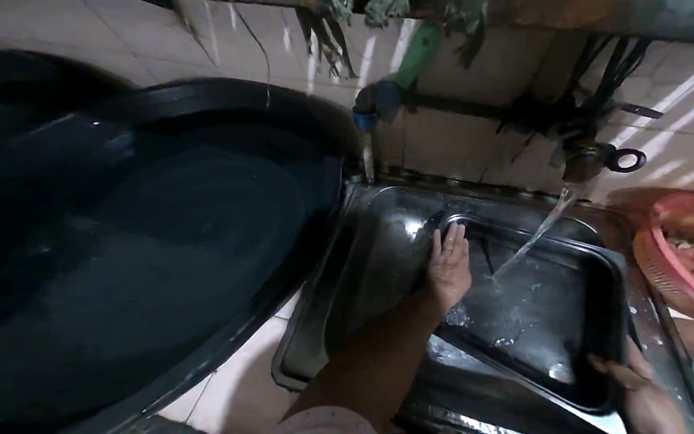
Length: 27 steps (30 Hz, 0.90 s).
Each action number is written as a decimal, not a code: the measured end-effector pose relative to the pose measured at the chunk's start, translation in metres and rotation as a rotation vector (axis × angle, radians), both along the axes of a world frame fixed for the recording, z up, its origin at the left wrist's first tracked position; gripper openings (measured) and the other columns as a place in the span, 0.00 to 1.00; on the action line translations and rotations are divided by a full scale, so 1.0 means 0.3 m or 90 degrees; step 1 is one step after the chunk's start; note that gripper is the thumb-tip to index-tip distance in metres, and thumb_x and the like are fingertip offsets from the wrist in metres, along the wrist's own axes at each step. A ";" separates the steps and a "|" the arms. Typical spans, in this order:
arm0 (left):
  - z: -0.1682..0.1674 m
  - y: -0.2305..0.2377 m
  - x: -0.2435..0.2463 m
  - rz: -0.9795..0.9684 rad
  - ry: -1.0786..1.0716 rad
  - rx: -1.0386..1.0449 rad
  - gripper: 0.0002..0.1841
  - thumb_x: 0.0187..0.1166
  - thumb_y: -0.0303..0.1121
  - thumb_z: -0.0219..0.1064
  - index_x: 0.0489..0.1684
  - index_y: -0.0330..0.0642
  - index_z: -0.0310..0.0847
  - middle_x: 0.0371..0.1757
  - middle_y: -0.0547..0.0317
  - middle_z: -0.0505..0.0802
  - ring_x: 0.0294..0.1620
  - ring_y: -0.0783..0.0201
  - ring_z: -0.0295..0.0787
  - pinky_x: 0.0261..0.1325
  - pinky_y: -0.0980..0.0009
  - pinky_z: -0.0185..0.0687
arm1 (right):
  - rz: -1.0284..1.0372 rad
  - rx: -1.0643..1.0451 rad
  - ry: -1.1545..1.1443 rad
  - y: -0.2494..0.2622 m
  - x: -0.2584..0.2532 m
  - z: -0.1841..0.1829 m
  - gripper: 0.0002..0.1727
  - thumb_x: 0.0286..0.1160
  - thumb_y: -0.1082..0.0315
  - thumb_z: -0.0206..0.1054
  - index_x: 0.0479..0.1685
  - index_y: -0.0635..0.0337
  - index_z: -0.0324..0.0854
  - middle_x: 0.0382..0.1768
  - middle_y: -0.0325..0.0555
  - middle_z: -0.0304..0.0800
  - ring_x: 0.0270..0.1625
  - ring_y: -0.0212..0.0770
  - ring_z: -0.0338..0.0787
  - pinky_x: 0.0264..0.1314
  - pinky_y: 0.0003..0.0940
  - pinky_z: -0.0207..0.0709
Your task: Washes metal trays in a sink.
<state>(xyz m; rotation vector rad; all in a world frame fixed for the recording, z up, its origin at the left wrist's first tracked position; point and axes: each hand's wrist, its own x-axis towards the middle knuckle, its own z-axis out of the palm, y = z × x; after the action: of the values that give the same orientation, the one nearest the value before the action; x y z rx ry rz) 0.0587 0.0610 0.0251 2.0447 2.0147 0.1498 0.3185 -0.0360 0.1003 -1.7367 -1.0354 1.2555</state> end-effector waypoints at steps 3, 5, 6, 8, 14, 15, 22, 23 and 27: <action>-0.034 -0.021 0.104 0.015 -0.131 -0.055 0.35 0.92 0.54 0.44 0.93 0.41 0.55 0.97 0.47 0.51 0.98 0.48 0.32 0.95 0.41 0.22 | -0.013 -0.031 0.041 0.010 -0.090 -0.034 0.46 0.70 0.80 0.56 0.95 0.52 0.47 0.81 0.48 0.71 0.67 0.29 0.83 0.63 0.29 0.82; -0.033 -0.062 0.179 -0.115 -0.202 -0.059 0.36 0.90 0.57 0.47 0.94 0.46 0.56 0.96 0.49 0.55 0.98 0.49 0.36 0.95 0.40 0.24 | -0.004 -0.038 0.059 0.025 -0.128 -0.057 0.46 0.68 0.80 0.57 0.94 0.53 0.50 0.83 0.48 0.69 0.69 0.29 0.82 0.64 0.29 0.81; -0.021 -0.081 0.196 -0.211 -0.232 -0.066 0.33 0.90 0.55 0.50 0.93 0.53 0.60 0.95 0.56 0.59 0.98 0.53 0.39 0.95 0.41 0.23 | -0.001 -0.037 0.065 0.030 -0.133 -0.071 0.46 0.66 0.81 0.57 0.94 0.54 0.51 0.83 0.48 0.69 0.69 0.30 0.81 0.65 0.28 0.80; 0.004 -0.097 0.165 -0.355 -0.243 -0.087 0.29 0.91 0.52 0.53 0.91 0.60 0.64 0.94 0.68 0.62 0.97 0.60 0.42 0.95 0.42 0.23 | 0.008 -0.028 0.060 0.036 -0.113 -0.088 0.45 0.66 0.81 0.57 0.93 0.56 0.53 0.82 0.49 0.70 0.71 0.30 0.81 0.67 0.28 0.79; 0.056 -0.118 -0.200 0.112 -0.169 -0.014 0.40 0.81 0.40 0.68 0.93 0.37 0.54 0.94 0.40 0.59 0.95 0.45 0.49 0.93 0.41 0.43 | 0.012 -0.081 0.070 0.076 0.011 -0.070 0.45 0.71 0.78 0.55 0.95 0.50 0.46 0.79 0.46 0.71 0.67 0.27 0.82 0.63 0.28 0.81; 0.089 -0.123 -0.233 0.202 -0.238 -0.081 0.39 0.84 0.41 0.66 0.94 0.39 0.52 0.92 0.40 0.61 0.93 0.46 0.56 0.91 0.46 0.54 | 0.033 -0.084 0.076 0.094 0.023 -0.078 0.46 0.69 0.78 0.56 0.94 0.51 0.46 0.79 0.47 0.71 0.67 0.28 0.82 0.63 0.28 0.81; -0.012 -0.277 -0.265 0.561 -0.754 -0.274 0.30 0.84 0.43 0.68 0.80 0.34 0.70 0.74 0.35 0.81 0.74 0.44 0.78 0.73 0.44 0.74 | 0.315 0.086 -0.328 0.349 -0.017 0.107 0.39 0.91 0.56 0.55 0.96 0.60 0.45 0.92 0.61 0.53 0.91 0.54 0.63 0.91 0.51 0.58; -0.031 -0.275 -0.245 0.559 -0.768 -0.256 0.29 0.84 0.42 0.67 0.79 0.33 0.71 0.71 0.36 0.83 0.71 0.45 0.80 0.72 0.46 0.76 | 0.324 0.189 -0.436 0.400 -0.033 0.187 0.37 0.92 0.52 0.52 0.93 0.66 0.52 0.89 0.67 0.58 0.89 0.61 0.65 0.90 0.57 0.59; -0.046 -0.302 -0.172 0.537 -0.797 -0.255 0.29 0.87 0.43 0.64 0.80 0.33 0.70 0.72 0.36 0.83 0.73 0.46 0.81 0.75 0.48 0.76 | 0.252 0.576 -0.720 0.527 -0.223 0.523 0.17 0.87 0.67 0.59 0.55 0.73 0.87 0.49 0.71 0.91 0.53 0.71 0.91 0.56 0.68 0.80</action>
<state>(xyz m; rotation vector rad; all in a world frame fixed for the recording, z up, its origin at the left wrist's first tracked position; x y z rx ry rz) 0.0070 -0.0295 0.0114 0.4268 1.6166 0.8358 0.2516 0.1221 0.2571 -1.4172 -2.1990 -0.2424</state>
